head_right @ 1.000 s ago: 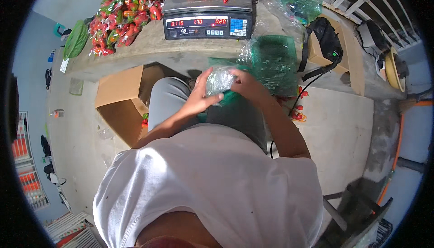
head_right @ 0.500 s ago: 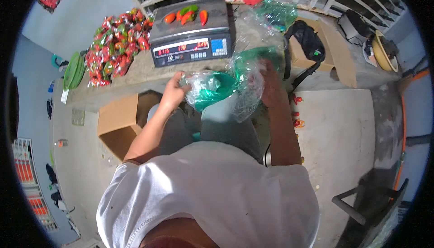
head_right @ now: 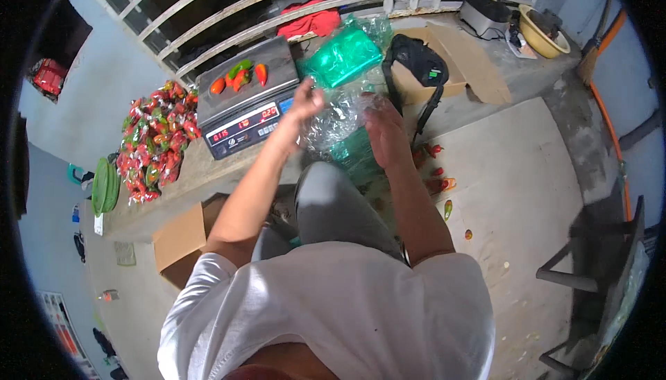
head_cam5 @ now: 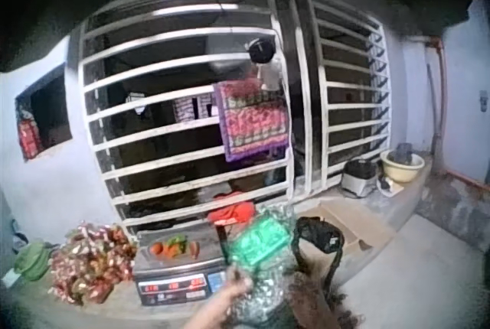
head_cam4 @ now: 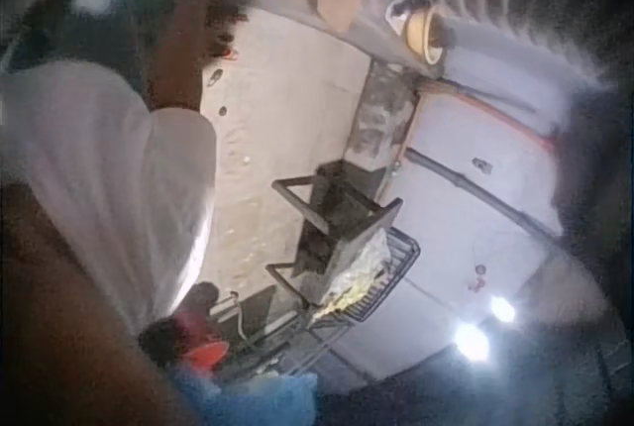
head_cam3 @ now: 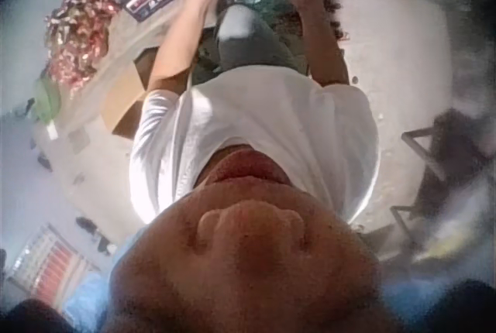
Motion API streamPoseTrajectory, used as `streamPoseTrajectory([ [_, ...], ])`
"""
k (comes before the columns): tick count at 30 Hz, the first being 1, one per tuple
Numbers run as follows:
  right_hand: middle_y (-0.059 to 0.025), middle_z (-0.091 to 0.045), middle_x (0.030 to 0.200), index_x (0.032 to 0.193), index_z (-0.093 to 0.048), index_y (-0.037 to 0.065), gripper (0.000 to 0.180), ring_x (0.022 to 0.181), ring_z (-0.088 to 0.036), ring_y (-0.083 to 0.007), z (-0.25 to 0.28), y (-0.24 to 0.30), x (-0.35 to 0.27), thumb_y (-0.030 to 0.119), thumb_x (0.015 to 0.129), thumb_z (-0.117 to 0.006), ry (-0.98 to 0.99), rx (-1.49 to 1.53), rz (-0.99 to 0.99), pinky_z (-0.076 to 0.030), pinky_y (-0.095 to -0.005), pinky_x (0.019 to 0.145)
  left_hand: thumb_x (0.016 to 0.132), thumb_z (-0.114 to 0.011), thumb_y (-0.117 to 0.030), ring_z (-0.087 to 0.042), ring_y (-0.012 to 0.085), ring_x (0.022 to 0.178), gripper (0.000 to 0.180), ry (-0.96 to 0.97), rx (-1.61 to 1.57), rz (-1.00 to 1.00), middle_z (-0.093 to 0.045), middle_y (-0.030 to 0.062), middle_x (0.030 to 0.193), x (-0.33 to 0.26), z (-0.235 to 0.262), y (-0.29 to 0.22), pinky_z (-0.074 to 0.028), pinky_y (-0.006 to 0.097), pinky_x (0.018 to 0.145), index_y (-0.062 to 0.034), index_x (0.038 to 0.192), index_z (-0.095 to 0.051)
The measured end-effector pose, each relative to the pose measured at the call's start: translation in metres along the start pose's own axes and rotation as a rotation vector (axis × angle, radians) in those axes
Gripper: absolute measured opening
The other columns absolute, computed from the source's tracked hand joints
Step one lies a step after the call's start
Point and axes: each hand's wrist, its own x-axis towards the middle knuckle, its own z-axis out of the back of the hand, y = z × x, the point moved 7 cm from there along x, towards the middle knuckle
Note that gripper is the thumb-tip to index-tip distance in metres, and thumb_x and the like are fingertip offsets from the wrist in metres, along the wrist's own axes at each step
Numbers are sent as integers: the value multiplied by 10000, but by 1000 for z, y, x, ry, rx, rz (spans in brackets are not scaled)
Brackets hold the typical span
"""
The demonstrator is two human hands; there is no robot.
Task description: The person repeatedly picks small red and green peppers from a cardboard box, places them on a digital scale, then transfers them into clear plastic bags. The bags are tied and set aside. The process is repeated multiple times throughout the clip.
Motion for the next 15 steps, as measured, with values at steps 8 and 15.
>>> streamPoseTrajectory([
  [8,-81,-524,1040,1013,-550,55,269,981,-485,-248,-16,-57,5,211,794,-549,45,159,-63,-343,-465,890,808,-599,-141,-478,63,621,79,-117,-56,174,-551,-28,709,-104,75,30,-392,215,572,-71,787,-568],
  [15,-190,-327,1228,1309,-220,95,720,1038,-475,-340,-62,-124,-7,442,782,-566,89,-184,-576,-423,-432,791,802,-614,-167,-434,54,536,126,-433,-4,21,-544,-43,686,-158,145,5,-380,224,507,-102,720,-544],
])
